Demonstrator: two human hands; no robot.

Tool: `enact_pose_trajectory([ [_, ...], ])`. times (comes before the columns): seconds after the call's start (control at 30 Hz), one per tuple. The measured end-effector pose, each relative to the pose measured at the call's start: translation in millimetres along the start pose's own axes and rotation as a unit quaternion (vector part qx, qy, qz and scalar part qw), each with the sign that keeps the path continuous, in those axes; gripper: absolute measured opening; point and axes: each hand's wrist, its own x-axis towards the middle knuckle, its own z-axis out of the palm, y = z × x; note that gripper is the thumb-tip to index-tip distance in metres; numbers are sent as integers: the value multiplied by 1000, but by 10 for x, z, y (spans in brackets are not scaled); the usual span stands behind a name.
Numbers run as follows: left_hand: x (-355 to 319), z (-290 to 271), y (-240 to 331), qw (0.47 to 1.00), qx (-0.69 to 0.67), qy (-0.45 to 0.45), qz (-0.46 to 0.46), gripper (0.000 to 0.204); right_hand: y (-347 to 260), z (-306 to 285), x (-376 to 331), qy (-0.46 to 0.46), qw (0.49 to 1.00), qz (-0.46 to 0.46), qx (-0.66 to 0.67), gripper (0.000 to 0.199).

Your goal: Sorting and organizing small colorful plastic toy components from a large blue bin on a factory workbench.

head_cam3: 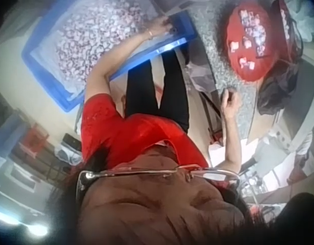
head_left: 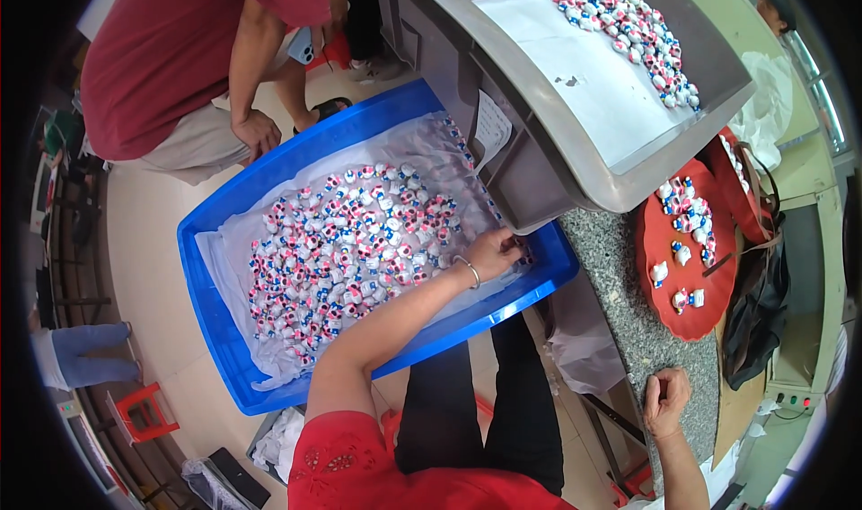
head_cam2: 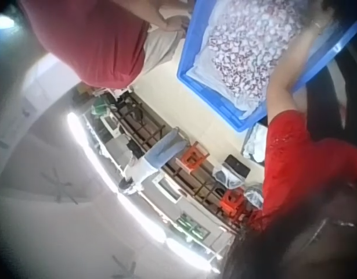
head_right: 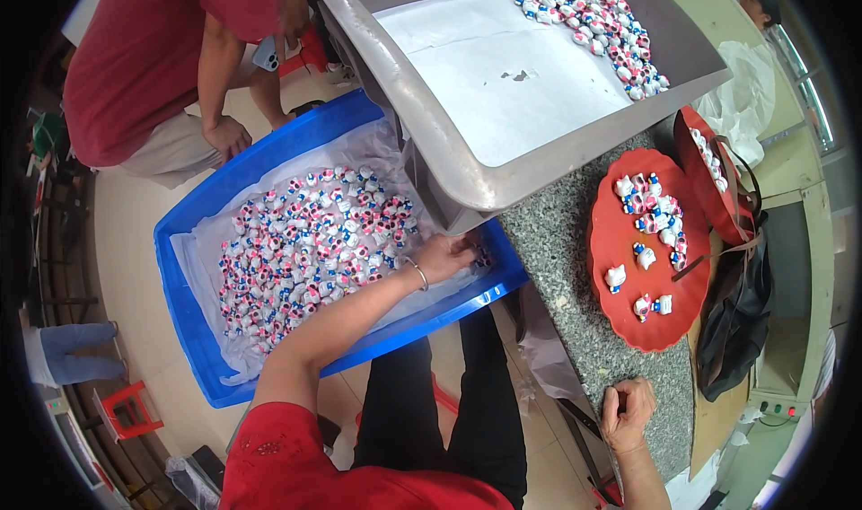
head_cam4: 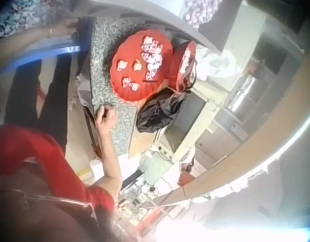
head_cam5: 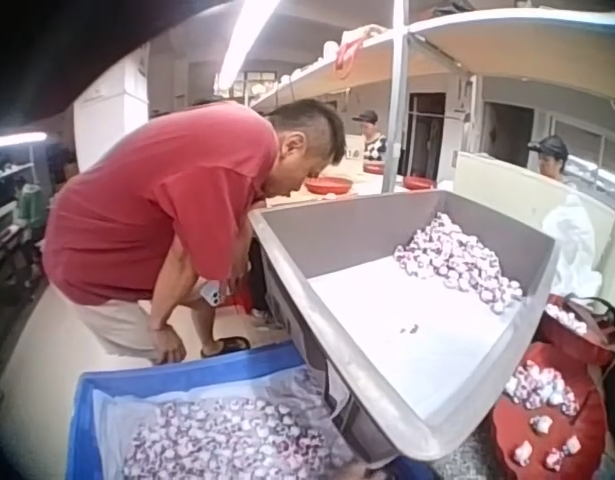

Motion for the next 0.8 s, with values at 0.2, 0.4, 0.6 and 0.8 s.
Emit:
enact_pose_trajectory([
  [0.2,129,162,-304,998,-22,-43,40,21,48,72,42,-2,1000,6,0,12],
  [0.4,90,121,-134,990,98,-90,36,21,75,119,43,0,1000,3,-1,12],
  [0.6,-6,1,-56,974,194,-71,93,18,-2,84,41,0,1000,-8,7,12],
  [0.8,-233,12,-73,925,308,-53,215,9,-161,-24,-43,-11,1000,12,7,11],
])
